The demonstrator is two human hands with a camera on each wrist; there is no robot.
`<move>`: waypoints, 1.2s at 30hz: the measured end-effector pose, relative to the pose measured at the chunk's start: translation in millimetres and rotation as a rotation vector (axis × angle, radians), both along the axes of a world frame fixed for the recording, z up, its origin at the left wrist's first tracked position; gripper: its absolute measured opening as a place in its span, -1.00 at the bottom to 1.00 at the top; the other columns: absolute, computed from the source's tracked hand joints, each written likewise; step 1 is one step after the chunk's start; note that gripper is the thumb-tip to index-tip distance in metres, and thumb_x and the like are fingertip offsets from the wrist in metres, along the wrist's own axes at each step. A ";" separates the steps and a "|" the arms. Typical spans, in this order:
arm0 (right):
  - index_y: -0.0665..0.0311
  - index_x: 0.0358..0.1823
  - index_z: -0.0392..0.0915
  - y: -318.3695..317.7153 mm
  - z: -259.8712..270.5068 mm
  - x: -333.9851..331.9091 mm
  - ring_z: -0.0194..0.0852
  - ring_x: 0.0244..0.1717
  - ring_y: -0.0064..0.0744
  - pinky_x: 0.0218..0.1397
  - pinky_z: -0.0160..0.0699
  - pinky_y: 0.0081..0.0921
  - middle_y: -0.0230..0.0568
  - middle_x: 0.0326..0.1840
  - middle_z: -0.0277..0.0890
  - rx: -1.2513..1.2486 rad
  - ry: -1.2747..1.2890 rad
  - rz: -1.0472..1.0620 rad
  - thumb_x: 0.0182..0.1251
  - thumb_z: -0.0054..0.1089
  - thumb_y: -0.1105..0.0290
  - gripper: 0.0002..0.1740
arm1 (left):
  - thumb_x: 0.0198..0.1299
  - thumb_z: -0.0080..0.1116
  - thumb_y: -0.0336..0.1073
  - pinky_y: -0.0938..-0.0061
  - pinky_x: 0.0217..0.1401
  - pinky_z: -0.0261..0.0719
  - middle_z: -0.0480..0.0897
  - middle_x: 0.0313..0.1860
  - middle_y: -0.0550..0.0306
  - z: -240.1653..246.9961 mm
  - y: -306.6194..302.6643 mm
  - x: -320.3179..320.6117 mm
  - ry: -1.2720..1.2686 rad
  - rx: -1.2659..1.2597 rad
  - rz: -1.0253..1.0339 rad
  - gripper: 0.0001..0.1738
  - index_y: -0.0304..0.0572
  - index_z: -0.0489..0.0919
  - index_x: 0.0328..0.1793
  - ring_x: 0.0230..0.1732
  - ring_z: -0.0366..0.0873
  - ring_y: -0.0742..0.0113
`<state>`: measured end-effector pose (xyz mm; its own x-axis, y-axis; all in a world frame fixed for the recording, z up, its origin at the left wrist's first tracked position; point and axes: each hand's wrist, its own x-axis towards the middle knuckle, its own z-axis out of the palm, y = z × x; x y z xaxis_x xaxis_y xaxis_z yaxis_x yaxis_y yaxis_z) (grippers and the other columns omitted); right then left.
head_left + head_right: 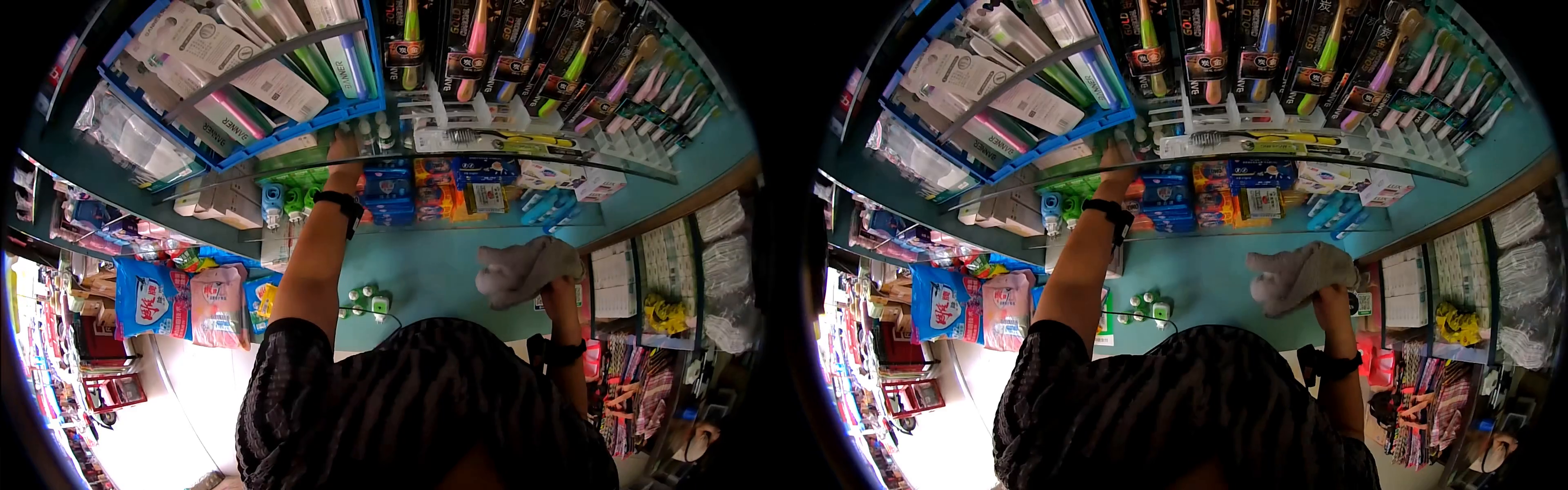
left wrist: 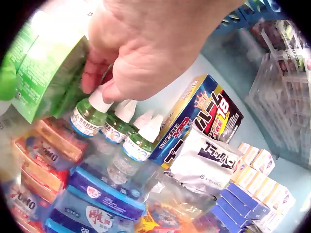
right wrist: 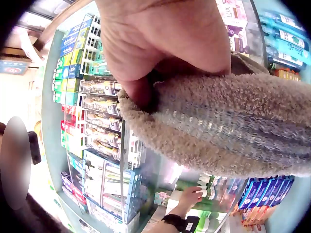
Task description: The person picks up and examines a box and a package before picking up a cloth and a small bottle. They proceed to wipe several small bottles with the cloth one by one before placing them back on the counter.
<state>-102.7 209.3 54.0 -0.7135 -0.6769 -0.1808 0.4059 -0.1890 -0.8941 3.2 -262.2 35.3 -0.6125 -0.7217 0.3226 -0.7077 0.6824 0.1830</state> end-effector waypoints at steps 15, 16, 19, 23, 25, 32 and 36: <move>0.34 0.10 0.39 -99.6 -10.2 20.9 0.28 0.12 -0.40 0.20 0.25 -0.42 -0.25 0.13 0.33 0.086 0.113 0.443 0.42 -0.17 0.24 -0.62 | 0.14 0.13 -0.51 0.57 -0.28 0.47 0.57 -0.31 0.13 125.6 209.9 50.4 0.523 0.669 -0.756 -0.76 -0.25 0.55 -0.04 -0.34 0.49 0.53; 0.34 0.07 0.40 -102.1 1.7 30.9 0.29 0.10 -0.39 0.18 0.26 -0.42 -0.23 0.10 0.35 0.113 0.276 0.369 0.42 -0.18 0.23 -0.62 | 0.14 0.14 -0.51 0.58 -0.26 0.47 0.57 -0.28 0.13 125.5 220.0 47.8 0.553 0.624 -0.750 -0.75 -0.25 0.54 -0.02 -0.33 0.49 0.53; 0.36 0.00 0.44 -105.6 47.3 61.8 0.37 -0.02 -0.32 0.09 0.31 -0.39 -0.14 0.01 0.41 0.148 0.498 0.144 0.44 -0.23 0.25 -0.63 | 0.12 0.18 -0.50 0.60 -0.19 0.49 0.55 -0.26 0.16 129.0 233.7 48.5 0.644 0.787 -0.651 -0.70 -0.27 0.51 0.02 -0.29 0.50 0.50; 0.36 -0.01 0.44 -96.9 49.0 60.1 0.40 -0.10 -0.31 0.02 0.36 -0.40 -0.13 -0.03 0.44 0.177 0.646 0.036 0.46 -0.30 0.31 -0.65 | 0.08 0.23 -0.49 0.57 -0.12 0.51 0.50 -0.22 0.17 113.2 246.6 49.7 0.749 1.086 -0.654 -0.63 -0.31 0.47 0.04 -0.23 0.51 0.44; 0.37 -0.01 0.44 -95.7 68.3 64.3 0.41 -0.11 -0.32 0.00 0.38 -0.43 -0.13 -0.05 0.45 0.176 0.725 -0.038 0.47 -0.32 0.34 -0.66 | 0.07 0.24 -0.49 0.56 -0.08 0.50 0.46 -0.15 0.16 112.4 254.2 51.2 0.719 0.995 -0.710 -0.64 -0.32 0.47 0.02 -0.18 0.50 0.43; 0.38 0.03 0.42 -91.8 34.8 51.1 0.41 -0.11 -0.39 -0.02 0.40 -0.45 -0.16 -0.10 0.46 0.050 0.498 -0.074 0.45 -0.27 0.35 -0.67 | 0.07 0.27 -0.45 0.50 -0.06 0.51 0.49 -0.05 0.09 107.8 267.4 54.5 0.748 1.007 -0.769 -0.59 -0.29 0.43 0.06 -0.12 0.54 0.35; 0.39 0.06 0.41 -86.7 45.2 50.5 0.39 -0.02 -0.40 0.03 0.39 -0.43 -0.18 -0.01 0.43 -0.056 0.171 -0.057 0.43 -0.23 0.34 -0.65 | 0.15 0.20 -0.45 0.57 0.02 0.44 0.48 -0.07 0.22 109.1 273.9 59.5 0.870 1.128 -0.826 -0.59 -0.20 0.33 0.10 -0.07 0.44 0.50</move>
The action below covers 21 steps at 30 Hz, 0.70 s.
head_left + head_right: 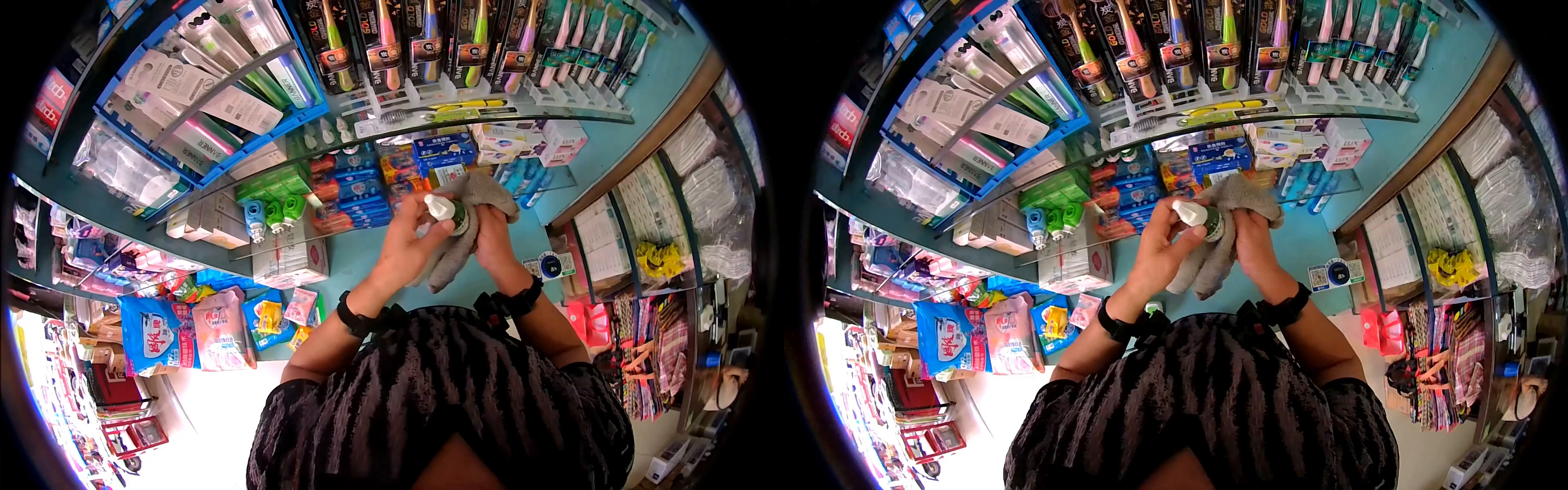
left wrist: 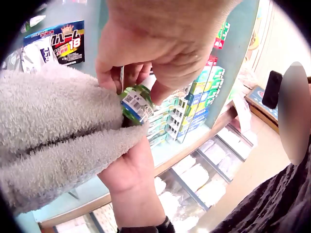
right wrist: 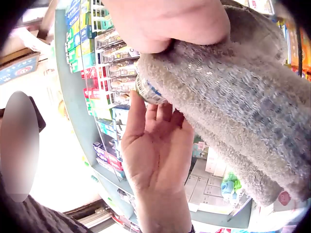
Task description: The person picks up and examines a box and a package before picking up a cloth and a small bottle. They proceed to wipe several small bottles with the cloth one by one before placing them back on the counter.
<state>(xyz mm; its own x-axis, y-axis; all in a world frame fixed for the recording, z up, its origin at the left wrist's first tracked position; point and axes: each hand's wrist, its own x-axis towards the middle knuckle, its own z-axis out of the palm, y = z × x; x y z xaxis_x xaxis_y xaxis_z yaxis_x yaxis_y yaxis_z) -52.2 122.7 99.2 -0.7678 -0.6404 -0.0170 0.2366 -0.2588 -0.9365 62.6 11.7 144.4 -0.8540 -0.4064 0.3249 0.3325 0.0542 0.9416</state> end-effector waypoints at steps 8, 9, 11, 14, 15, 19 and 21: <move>0.24 0.30 0.25 13.3 -30.3 -3.5 0.07 0.37 -0.06 0.40 0.01 -0.15 -0.10 0.33 0.18 0.230 1.664 -0.014 0.34 -0.01 0.31 -0.49 | 0.16 0.25 -0.29 0.69 -0.26 0.30 0.40 -0.35 0.36 -17.9 -9.5 -11.4 -0.044 0.083 0.151 -0.69 -0.17 0.36 -0.09 -0.34 0.26 0.61; 0.23 0.29 0.26 13.9 -24.2 -0.7 0.06 0.37 -0.06 0.41 -0.02 -0.14 -0.10 0.33 0.18 0.269 1.524 0.017 0.33 -0.01 0.31 -0.50 | 0.17 0.24 -0.29 0.70 -0.27 0.30 0.39 -0.35 0.37 -9.5 -3.1 -11.8 -0.024 0.125 0.150 -0.70 -0.16 0.37 -0.10 -0.34 0.26 0.62; 0.21 0.27 0.29 16.9 -11.8 7.3 0.04 0.38 -0.04 0.42 -0.08 -0.12 -0.10 0.34 0.17 0.339 1.241 0.078 0.32 0.01 0.30 -0.51 | 0.21 0.19 -0.32 0.70 -0.28 0.30 0.40 -0.35 0.37 -10.9 -0.8 -12.0 -0.013 0.132 0.172 -0.75 -0.17 0.36 -0.11 -0.34 0.27 0.63; 0.25 0.22 0.32 23.1 -35.7 -10.7 0.17 0.27 -0.20 0.32 0.11 -0.26 -0.13 0.27 0.24 0.428 0.795 0.119 0.33 0.00 0.34 -0.57 | 0.25 0.13 -0.32 0.67 -0.19 0.37 0.48 -0.28 0.33 -22.9 -6.8 -7.9 -0.090 0.196 0.110 -0.76 -0.20 0.38 -0.05 -0.28 0.36 0.61; 0.28 0.20 0.33 24.0 -44.9 -19.0 0.24 0.22 -0.29 0.26 0.22 -0.34 -0.14 0.24 0.28 0.454 0.643 0.125 0.34 -0.01 0.36 -0.59 | 0.26 0.13 -0.31 0.66 -0.15 0.38 0.50 -0.26 0.31 -16.2 -4.9 -4.9 -0.092 0.230 0.069 -0.75 -0.21 0.38 -0.02 -0.25 0.38 0.60; 0.19 0.07 0.49 24.7 13.2 -6.4 0.30 0.20 -0.16 0.26 0.26 -0.29 -0.15 0.17 0.36 0.291 0.691 0.078 0.31 -0.02 0.47 -0.69 | 0.28 0.10 -0.26 0.61 -0.03 0.41 0.54 -0.17 0.25 -0.5 -2.5 4.5 -0.106 0.229 -0.069 -0.68 -0.26 0.40 0.08 -0.13 0.44 0.55; 0.18 0.06 0.50 26.7 1.4 -18.3 0.30 0.20 -0.17 0.26 0.25 -0.28 -0.15 0.17 0.37 0.242 0.757 0.159 0.28 0.03 0.45 -0.69 | 0.27 0.09 -0.30 0.57 -0.02 0.45 0.55 -0.11 0.16 0.6 -6.1 8.2 -0.177 0.151 -0.104 -0.66 -0.32 0.45 0.11 -0.08 0.49 0.47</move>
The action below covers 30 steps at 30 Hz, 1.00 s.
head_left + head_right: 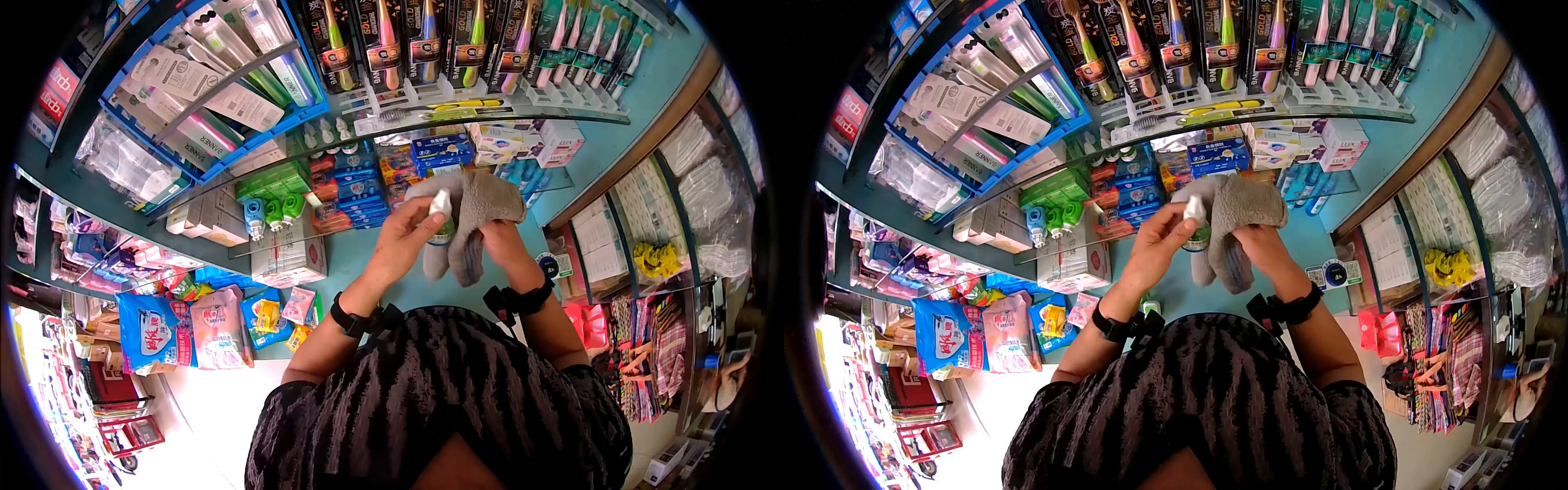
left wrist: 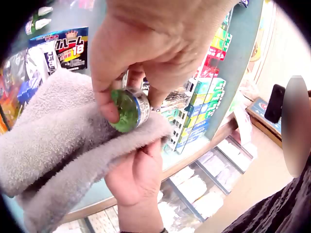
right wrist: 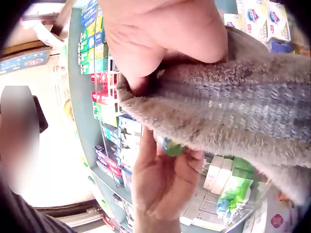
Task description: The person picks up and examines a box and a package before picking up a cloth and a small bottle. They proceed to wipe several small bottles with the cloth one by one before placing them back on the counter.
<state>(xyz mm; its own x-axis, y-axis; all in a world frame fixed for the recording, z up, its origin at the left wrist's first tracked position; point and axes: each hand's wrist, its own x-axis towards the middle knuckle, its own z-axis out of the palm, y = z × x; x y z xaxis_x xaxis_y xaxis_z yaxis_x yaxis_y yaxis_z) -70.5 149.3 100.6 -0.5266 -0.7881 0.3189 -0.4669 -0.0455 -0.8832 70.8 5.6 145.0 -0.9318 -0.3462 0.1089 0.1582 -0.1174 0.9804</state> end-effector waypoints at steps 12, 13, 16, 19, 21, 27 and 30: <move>0.31 -0.02 0.50 -3.1 13.3 19.5 0.44 0.01 -0.31 0.08 0.40 -0.34 -0.18 0.01 0.47 -0.107 -0.054 0.012 0.32 0.03 0.37 -0.74 | 0.19 0.11 -0.34 0.51 -0.05 0.48 0.58 -0.13 0.14 -9.6 -1.1 9.1 -0.148 -0.102 -0.189 -0.68 -0.35 0.51 0.05 -0.10 0.51 0.44; 0.33 -0.03 0.49 -4.8 17.3 22.4 0.45 -0.02 -0.35 0.05 0.42 -0.36 -0.20 -0.02 0.48 -0.121 -0.232 0.021 0.34 0.01 0.37 -0.75 | 0.20 0.11 -0.34 0.52 -0.04 0.47 0.59 -0.13 0.16 -4.5 -0.2 10.6 -0.158 -0.029 -0.221 -0.68 -0.36 0.52 0.04 -0.10 0.50 0.45; 0.36 -0.05 0.48 -5.3 17.0 27.1 0.43 -0.03 -0.44 0.01 0.43 -0.42 -0.25 -0.03 0.48 -0.138 -0.266 -0.018 0.36 -0.02 0.36 -0.74 | 0.22 0.11 -0.32 0.55 -0.01 0.45 0.58 -0.13 0.21 -1.0 -0.6 13.9 -0.170 0.027 -0.247 -0.68 -0.36 0.52 0.04 -0.09 0.48 0.48; 0.35 -0.02 0.47 -1.3 8.3 25.9 0.44 -0.04 -0.42 0.03 0.42 -0.42 -0.27 -0.03 0.48 -0.156 -0.726 -0.075 0.31 0.05 0.38 -0.73 | 0.26 0.06 -0.33 0.59 0.00 0.38 0.54 -0.10 0.24 -14.9 -6.8 16.4 -0.123 0.038 -0.276 -0.67 -0.33 0.49 0.10 -0.07 0.42 0.53; 0.35 0.00 0.46 8.6 11.0 28.4 0.43 -0.01 -0.41 0.04 0.41 -0.42 -0.26 -0.03 0.48 -0.023 -0.444 -0.030 0.26 0.11 0.39 -0.69 | 0.27 0.05 -0.33 0.59 0.01 0.38 0.53 -0.10 0.26 -21.8 -11.1 18.4 -0.125 0.247 -0.295 -0.66 -0.33 0.48 0.12 -0.07 0.41 0.56; 0.34 0.05 0.45 9.9 5.9 28.0 0.41 0.06 -0.37 0.10 0.38 -0.37 -0.21 0.05 0.45 0.097 -0.249 -0.008 0.14 0.21 0.40 -0.58 | 0.29 0.03 -0.34 0.60 0.01 0.38 0.51 -0.06 0.27 -20.3 -10.2 26.6 -0.181 0.147 -0.349 -0.63 -0.33 0.43 0.18 -0.06 0.39 0.58; 0.33 0.05 0.45 9.6 4.2 29.3 0.41 0.06 -0.34 0.11 0.37 -0.36 -0.20 0.08 0.44 0.069 -0.407 -0.068 0.15 0.18 0.42 -0.60 | 0.29 0.05 -0.35 0.58 0.02 0.39 0.51 -0.07 0.28 -20.9 -9.4 29.9 -0.151 0.018 -0.306 -0.61 -0.29 0.39 0.22 -0.06 0.40 0.57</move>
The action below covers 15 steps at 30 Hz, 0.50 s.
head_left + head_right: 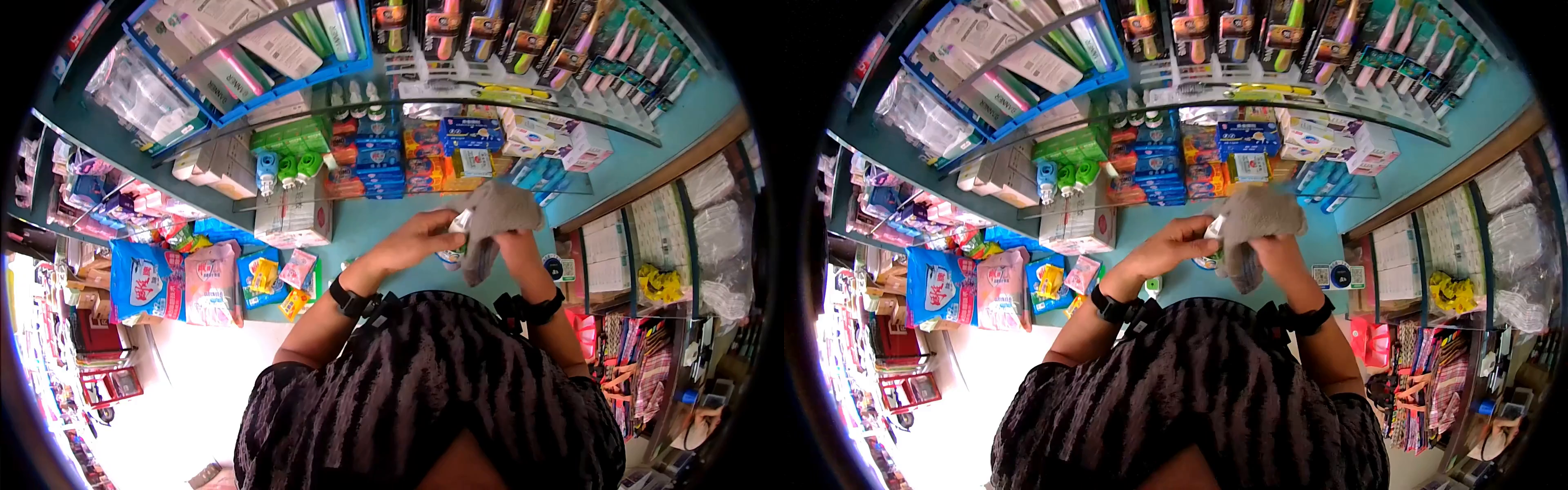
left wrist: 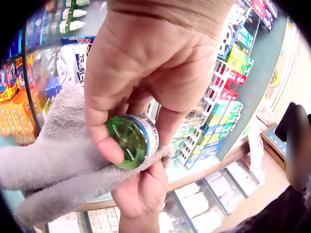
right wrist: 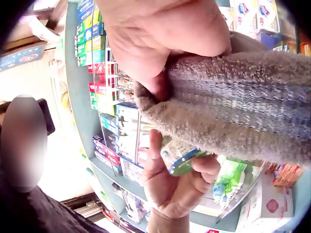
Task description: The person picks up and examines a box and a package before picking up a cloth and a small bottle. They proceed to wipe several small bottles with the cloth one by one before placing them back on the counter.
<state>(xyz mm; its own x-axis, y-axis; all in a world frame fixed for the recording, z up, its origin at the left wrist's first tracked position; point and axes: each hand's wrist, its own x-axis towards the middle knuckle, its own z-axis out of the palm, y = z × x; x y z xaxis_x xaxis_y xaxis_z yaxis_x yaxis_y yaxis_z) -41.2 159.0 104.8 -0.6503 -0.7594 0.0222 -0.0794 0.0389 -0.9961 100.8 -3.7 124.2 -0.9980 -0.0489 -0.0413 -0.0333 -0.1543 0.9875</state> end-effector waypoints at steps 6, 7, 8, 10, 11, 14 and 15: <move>0.39 0.11 0.40 22.4 -39.1 -31.9 0.37 0.12 -0.33 0.16 0.34 -0.40 -0.17 0.12 0.40 -0.175 0.156 -0.063 0.29 0.00 0.51 -0.65 | 0.19 0.15 -0.37 0.53 0.00 0.43 0.55 -0.13 0.23 -66.9 -48.5 23.4 0.012 0.027 0.304 -0.69 -0.22 0.44 0.05 -0.11 0.50 0.47; 0.38 0.09 0.43 27.8 -40.2 -31.6 0.38 0.11 -0.33 0.16 0.33 -0.40 -0.15 0.10 0.42 -0.205 0.045 -0.089 0.28 0.02 0.51 -0.67 | 0.17 0.17 -0.38 0.53 0.00 0.43 0.56 -0.14 0.23 -87.0 -58.4 31.2 -0.005 0.003 0.354 -0.69 -0.22 0.44 0.03 -0.13 0.51 0.45; 0.37 0.07 0.44 33.3 -43.0 -31.6 0.38 0.11 -0.34 0.16 0.33 -0.41 -0.14 0.08 0.43 -0.178 0.044 -0.112 0.29 0.02 0.50 -0.68 | 0.15 0.18 -0.39 0.53 -0.03 0.44 0.56 -0.15 0.22 -104.7 -64.8 39.6 -0.084 -0.082 0.425 -0.68 -0.22 0.44 0.03 -0.14 0.52 0.45; 0.36 0.05 0.47 44.4 -51.1 -31.5 0.37 0.11 -0.35 0.15 0.32 -0.42 -0.13 0.07 0.44 -0.068 0.150 -0.151 0.31 0.00 0.49 -0.71 | 0.09 0.22 -0.40 0.51 -0.07 0.47 0.57 -0.18 0.20 -143.0 -74.1 53.0 -0.239 -0.255 0.559 -0.65 -0.22 0.44 0.02 -0.17 0.53 0.43; 0.36 0.02 0.48 51.6 -43.1 -28.7 0.37 0.11 -0.36 0.15 0.32 -0.44 -0.13 0.07 0.44 0.222 0.622 -0.092 0.33 -0.03 0.47 -0.73 | 0.05 0.25 -0.38 0.47 -0.08 0.48 0.59 -0.20 0.15 -167.0 -77.7 56.3 -0.280 -0.308 0.581 -0.62 -0.22 0.46 0.01 -0.16 0.55 0.35; 0.39 0.01 0.49 64.9 -38.2 -23.6 0.36 0.13 -0.28 0.15 0.30 -0.43 -0.08 0.09 0.43 0.394 0.767 -0.110 0.34 -0.06 0.48 -0.73 | -0.10 0.32 -0.29 0.30 -0.10 0.51 0.64 -0.25 -0.04 -254.7 -81.4 65.4 -0.285 -0.381 0.645 -0.57 -0.17 0.51 -0.05 -0.16 0.59 0.01; 0.39 0.01 0.48 67.3 -40.7 -23.9 0.36 0.13 -0.24 0.16 0.30 -0.42 -0.06 0.10 0.43 0.359 0.593 -0.122 0.33 -0.07 0.49 -0.73 | -0.11 0.31 -0.30 0.30 -0.08 0.51 0.63 -0.24 -0.04 -259.6 -79.4 66.3 -0.322 -0.470 0.624 -0.57 -0.16 0.51 -0.05 -0.15 0.58 -0.01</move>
